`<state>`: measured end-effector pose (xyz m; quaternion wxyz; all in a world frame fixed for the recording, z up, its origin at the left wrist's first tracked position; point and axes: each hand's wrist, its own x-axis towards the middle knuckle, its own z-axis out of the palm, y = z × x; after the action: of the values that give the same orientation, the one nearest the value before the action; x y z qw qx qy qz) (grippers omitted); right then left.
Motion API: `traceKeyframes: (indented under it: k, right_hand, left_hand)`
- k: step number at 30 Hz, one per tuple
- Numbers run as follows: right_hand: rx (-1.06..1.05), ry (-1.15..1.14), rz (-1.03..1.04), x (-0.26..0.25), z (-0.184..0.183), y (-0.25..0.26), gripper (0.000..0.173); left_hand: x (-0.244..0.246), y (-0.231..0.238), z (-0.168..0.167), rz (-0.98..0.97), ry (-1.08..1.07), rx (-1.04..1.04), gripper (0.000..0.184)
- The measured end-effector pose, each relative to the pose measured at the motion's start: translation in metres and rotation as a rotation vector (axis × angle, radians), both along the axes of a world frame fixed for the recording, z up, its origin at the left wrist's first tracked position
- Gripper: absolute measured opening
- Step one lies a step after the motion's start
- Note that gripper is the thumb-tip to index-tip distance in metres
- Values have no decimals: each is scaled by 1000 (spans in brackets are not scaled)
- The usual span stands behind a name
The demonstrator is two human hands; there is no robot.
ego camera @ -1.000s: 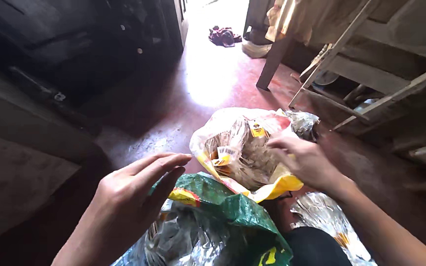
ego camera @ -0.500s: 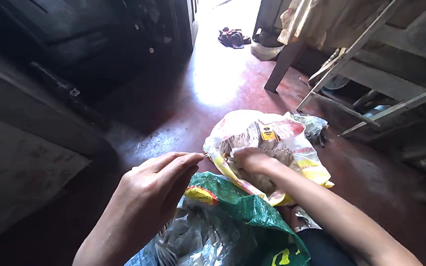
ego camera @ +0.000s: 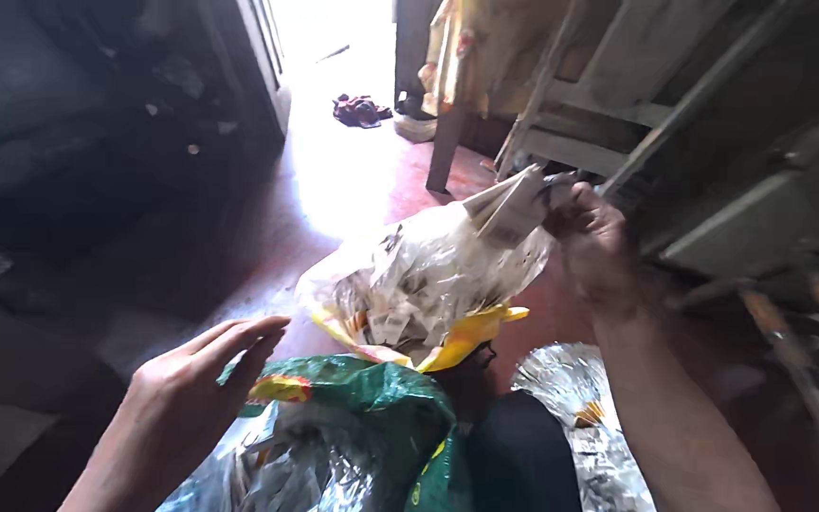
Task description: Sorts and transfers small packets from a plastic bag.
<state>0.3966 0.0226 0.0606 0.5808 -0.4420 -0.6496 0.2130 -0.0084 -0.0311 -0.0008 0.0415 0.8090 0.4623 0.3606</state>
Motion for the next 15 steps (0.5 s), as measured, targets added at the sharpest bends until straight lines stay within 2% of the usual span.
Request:
traceKeyframes:
  k: [2, 4, 8, 11, 15]
  right_hand:
    - [135, 226, -36, 19, 16, -10, 24]
    - [216, 307, -139, 41, 25, -29, 21]
    - [344, 219, -352, 96, 18, -69, 28]
    - [268, 172, -524, 126, -14, -106, 36]
    - [7, 220, -631, 143, -99, -139, 44]
  left_hand:
    - [-3, 1, 0, -28, -2, -61, 29]
    - [-11, 2, -1, -57, 6, -137, 31]
    - [-18, 4, -4, -74, 14, -233, 33]
    - [-17, 6, -5, -75, 53, -253, 31]
    - [-18, 13, -12, -97, 49, -297, 32]
